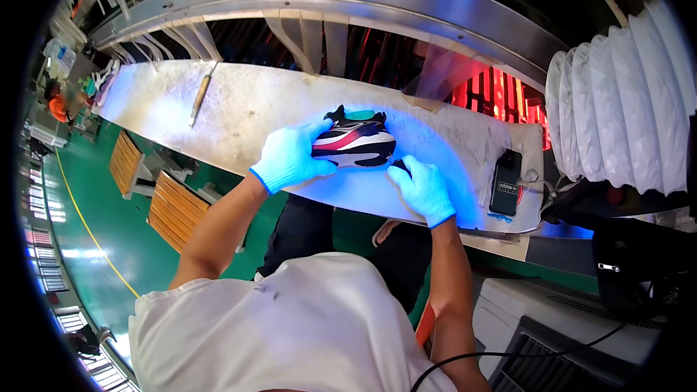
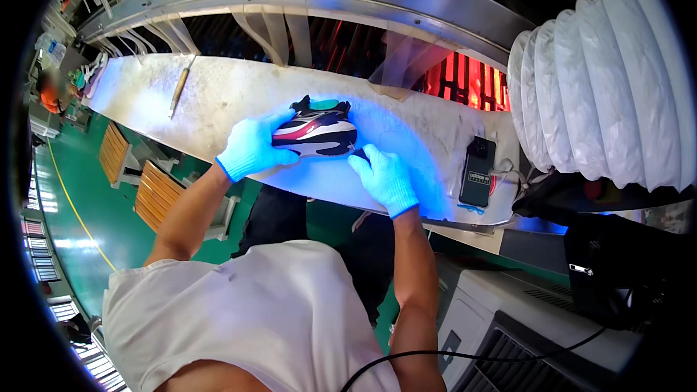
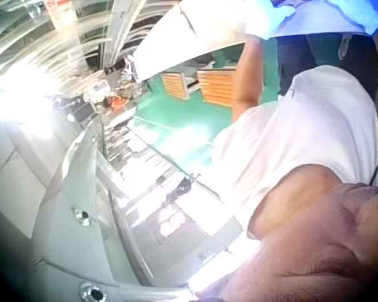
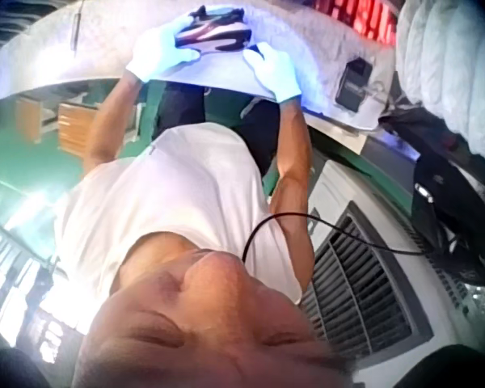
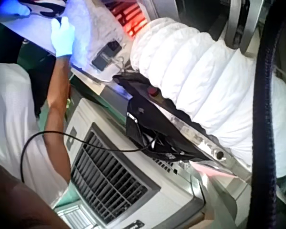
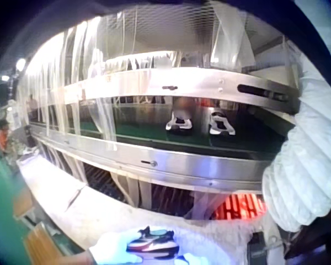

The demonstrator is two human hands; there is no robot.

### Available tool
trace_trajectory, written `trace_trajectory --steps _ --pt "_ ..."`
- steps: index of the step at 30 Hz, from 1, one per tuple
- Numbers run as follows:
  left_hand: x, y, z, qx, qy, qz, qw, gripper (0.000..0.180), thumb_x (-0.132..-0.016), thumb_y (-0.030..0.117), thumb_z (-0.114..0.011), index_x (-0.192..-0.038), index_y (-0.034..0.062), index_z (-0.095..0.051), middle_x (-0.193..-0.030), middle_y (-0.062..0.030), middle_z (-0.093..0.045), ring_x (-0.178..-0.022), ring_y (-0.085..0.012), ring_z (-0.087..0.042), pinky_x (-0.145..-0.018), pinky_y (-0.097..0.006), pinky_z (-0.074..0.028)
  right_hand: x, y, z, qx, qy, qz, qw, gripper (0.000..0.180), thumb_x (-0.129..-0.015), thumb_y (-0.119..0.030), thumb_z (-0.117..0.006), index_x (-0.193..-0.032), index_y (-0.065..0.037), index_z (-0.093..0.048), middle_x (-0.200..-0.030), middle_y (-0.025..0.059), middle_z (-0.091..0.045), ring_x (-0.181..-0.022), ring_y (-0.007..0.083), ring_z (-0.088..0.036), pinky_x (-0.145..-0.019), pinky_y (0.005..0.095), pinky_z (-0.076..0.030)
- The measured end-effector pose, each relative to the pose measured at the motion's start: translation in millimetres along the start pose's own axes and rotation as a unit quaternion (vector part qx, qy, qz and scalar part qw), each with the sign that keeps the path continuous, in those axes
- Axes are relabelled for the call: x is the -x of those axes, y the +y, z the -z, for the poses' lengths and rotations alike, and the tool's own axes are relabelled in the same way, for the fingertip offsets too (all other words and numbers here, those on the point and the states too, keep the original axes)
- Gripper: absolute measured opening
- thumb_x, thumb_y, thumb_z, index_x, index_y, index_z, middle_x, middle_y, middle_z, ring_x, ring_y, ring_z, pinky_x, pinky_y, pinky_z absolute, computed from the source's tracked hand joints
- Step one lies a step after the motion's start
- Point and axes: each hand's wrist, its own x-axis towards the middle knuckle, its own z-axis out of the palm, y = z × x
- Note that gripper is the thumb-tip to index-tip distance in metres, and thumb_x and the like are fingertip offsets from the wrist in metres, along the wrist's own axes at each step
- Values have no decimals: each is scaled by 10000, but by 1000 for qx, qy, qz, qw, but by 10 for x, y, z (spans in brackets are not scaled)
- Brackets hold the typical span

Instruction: The person assembles a sneaker by hand, using a small black tool to press and secure the sole to the upper. They repeatedly manipulate the shoe, checking the fit and alignment of the components. The person also handles white shoe insoles, placing them on the workbench.

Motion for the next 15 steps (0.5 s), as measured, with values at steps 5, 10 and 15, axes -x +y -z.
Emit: trace_trajectory --steps 5,10,15 --pt "4 -169 55 120 16 -34 992 861 -727 396 -917 -1500 96 -682 -1270 -212 -794 -1134 -409 -774 -1005 -453 -607 56 104 345 176 7 -63 982 383 -1019 -428 -741 -1159 -73 -762 -1014 273 -772 -954 502 -746 -852 583 -589" --pt "189 -750 -263 306 34 -92 947 891 -696 234 -982 -1506 29 -670 -1453 -211 -714 -1240 -311 -752 -1085 -408 -578 66 422 476 255 145 -76 953 529 -992 -393 -799 -1393 -60 -702 -1225 263 -736 -1130 470 -709 -976 556 -568" --pt "191 -805 -511 458 50 -15 887 746 -715 95 -957 -1414 -24 -726 -1218 -151 -813 -1090 -247 -793 -982 -386 -627 106 185 -23 308 293 32 905 656 -983 -348 -801 -1506 -5 -604 -1436 267 -648 -1285 483 -622 -1113 572 -505"
